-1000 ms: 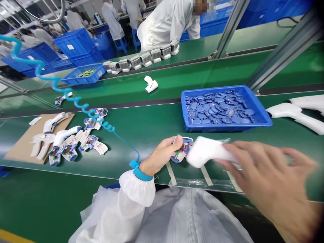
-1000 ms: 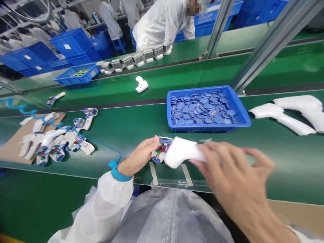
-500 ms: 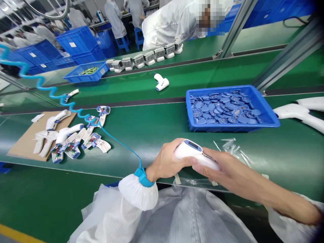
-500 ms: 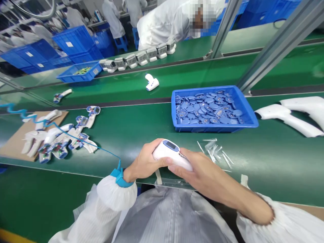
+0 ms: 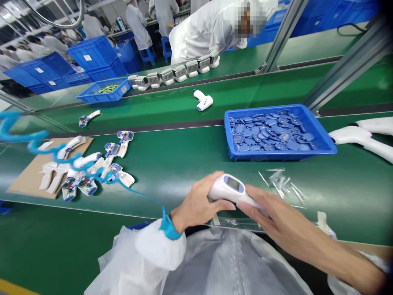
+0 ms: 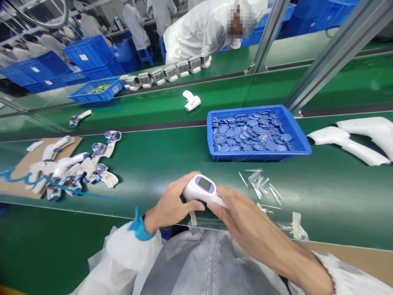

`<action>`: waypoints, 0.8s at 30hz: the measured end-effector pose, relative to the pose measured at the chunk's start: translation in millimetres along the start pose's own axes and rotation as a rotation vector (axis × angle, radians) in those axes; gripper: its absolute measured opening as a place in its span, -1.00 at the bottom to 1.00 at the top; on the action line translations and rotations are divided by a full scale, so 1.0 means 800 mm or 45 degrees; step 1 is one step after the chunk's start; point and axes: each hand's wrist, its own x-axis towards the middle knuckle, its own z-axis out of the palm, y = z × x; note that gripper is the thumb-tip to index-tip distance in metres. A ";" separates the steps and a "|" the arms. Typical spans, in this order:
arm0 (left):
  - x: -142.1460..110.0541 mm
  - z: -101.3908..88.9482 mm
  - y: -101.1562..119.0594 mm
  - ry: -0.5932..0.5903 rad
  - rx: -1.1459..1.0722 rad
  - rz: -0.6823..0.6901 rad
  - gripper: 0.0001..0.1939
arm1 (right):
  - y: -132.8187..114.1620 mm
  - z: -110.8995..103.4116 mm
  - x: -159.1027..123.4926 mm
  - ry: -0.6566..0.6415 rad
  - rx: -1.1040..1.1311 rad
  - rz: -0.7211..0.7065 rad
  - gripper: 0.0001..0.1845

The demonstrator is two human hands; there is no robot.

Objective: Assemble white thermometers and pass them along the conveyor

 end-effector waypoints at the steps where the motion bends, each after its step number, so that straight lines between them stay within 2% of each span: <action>1: 0.002 -0.003 0.003 -0.043 0.018 -0.066 -0.52 | 0.001 0.000 0.006 0.025 0.004 -0.052 -0.65; 3: 0.006 -0.007 0.009 -0.061 0.071 -0.161 -0.55 | -0.006 0.005 0.025 0.153 0.077 -0.098 -0.63; 6: 0.011 -0.009 0.015 0.005 0.044 -0.126 -0.58 | -0.035 0.023 0.067 0.483 0.109 -0.065 -0.63; 8: 0.014 -0.007 0.017 -0.016 0.017 -0.097 -0.63 | -0.055 0.038 0.092 0.705 -0.034 -0.122 -0.48; 10: 0.017 -0.006 0.017 -0.067 0.116 -0.063 -0.69 | -0.066 0.049 0.109 0.850 -0.210 -0.247 -0.41; 13: 0.022 -0.004 0.016 -0.100 0.458 -0.028 -0.66 | -0.066 0.055 0.119 0.962 -0.332 -0.438 -0.43; 15: 0.026 -0.007 0.017 -0.105 0.616 -0.018 -0.59 | -0.063 0.054 0.121 1.094 -0.324 -0.516 -0.42; 17: 0.030 -0.012 0.020 -0.150 0.676 0.028 -0.59 | -0.062 0.052 0.123 1.183 -0.326 -0.562 -0.42; 19: 0.034 -0.019 0.024 -0.185 0.745 0.088 -0.61 | -0.064 0.053 0.127 1.188 -0.359 -0.606 -0.43; 22: 0.038 -0.030 0.028 -0.137 0.882 0.100 -0.61 | -0.066 0.054 0.135 1.218 -0.353 -0.646 -0.41; 24: 0.038 -0.034 0.027 -0.121 0.799 0.082 -0.65 | -0.066 0.055 0.135 1.287 -0.284 -0.591 -0.39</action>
